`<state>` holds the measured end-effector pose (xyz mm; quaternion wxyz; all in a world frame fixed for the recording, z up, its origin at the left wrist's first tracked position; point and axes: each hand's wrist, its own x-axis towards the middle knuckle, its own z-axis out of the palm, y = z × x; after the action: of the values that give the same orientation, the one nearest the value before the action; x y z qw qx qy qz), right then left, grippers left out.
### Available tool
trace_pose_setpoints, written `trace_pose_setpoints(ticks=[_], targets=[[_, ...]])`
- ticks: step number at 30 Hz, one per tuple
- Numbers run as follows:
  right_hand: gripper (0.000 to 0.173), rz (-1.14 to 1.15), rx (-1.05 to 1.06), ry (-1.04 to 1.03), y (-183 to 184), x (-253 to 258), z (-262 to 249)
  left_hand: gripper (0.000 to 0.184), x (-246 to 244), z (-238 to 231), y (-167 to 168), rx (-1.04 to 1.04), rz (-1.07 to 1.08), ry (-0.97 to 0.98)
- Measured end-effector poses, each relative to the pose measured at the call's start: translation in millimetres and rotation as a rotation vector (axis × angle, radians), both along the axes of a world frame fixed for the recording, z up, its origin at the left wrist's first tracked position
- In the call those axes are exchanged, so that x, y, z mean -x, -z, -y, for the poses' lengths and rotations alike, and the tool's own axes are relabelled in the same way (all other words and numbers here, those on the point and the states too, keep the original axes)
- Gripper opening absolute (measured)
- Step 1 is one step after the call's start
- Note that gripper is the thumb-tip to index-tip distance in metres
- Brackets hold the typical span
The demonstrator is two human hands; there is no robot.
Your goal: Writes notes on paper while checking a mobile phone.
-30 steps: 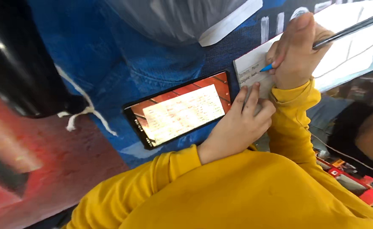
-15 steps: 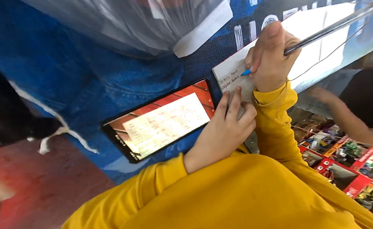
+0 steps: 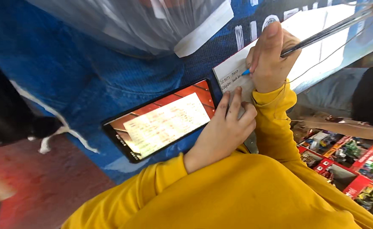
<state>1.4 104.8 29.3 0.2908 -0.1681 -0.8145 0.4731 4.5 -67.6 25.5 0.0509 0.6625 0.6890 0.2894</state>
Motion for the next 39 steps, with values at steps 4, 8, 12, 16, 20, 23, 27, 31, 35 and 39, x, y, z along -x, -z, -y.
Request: trace_pose_setpoints(ticks=[4,8,12,16,20,23,27,31,35,39], targets=[[0.044,-0.018,0.0,0.019,-1,0,1,0.023,0,0,0,0.0,-0.023,-0.001],[0.043,0.017,-0.026,-0.024,0,-1,-3,0.023,-1,0,1,-0.01,-0.023,-0.008],[0.045,-0.022,0.05,0.005,-2,0,-2,0.024,-1,0,1,-0.017,-0.018,-0.006],[0.045,0.009,0.001,0.002,0,0,-3,0.023,-1,1,1,-0.01,-0.019,-0.01],[0.045,-0.012,0.008,0.024,1,-1,-3,0.023,-2,0,2,-0.011,-0.04,-0.008],[0.046,-0.042,0.143,-0.024,-1,-2,-9,0.022,0,0,1,-0.008,-0.038,-0.008],[0.056,-0.112,0.343,0.004,-3,-1,-16,0.024,-3,0,-1,0.0,-0.02,-0.007],[0.056,-0.105,0.343,-0.06,-1,1,-19,0.021,-3,0,-5,0.021,-0.014,-0.007],[0.057,-0.137,0.341,-0.043,-1,2,-19,0.024,-3,1,-9,0.056,-0.01,0.011],[0.058,-0.125,0.327,-0.045,-1,3,-20,0.024,-3,0,-10,0.069,-0.006,0.024]])
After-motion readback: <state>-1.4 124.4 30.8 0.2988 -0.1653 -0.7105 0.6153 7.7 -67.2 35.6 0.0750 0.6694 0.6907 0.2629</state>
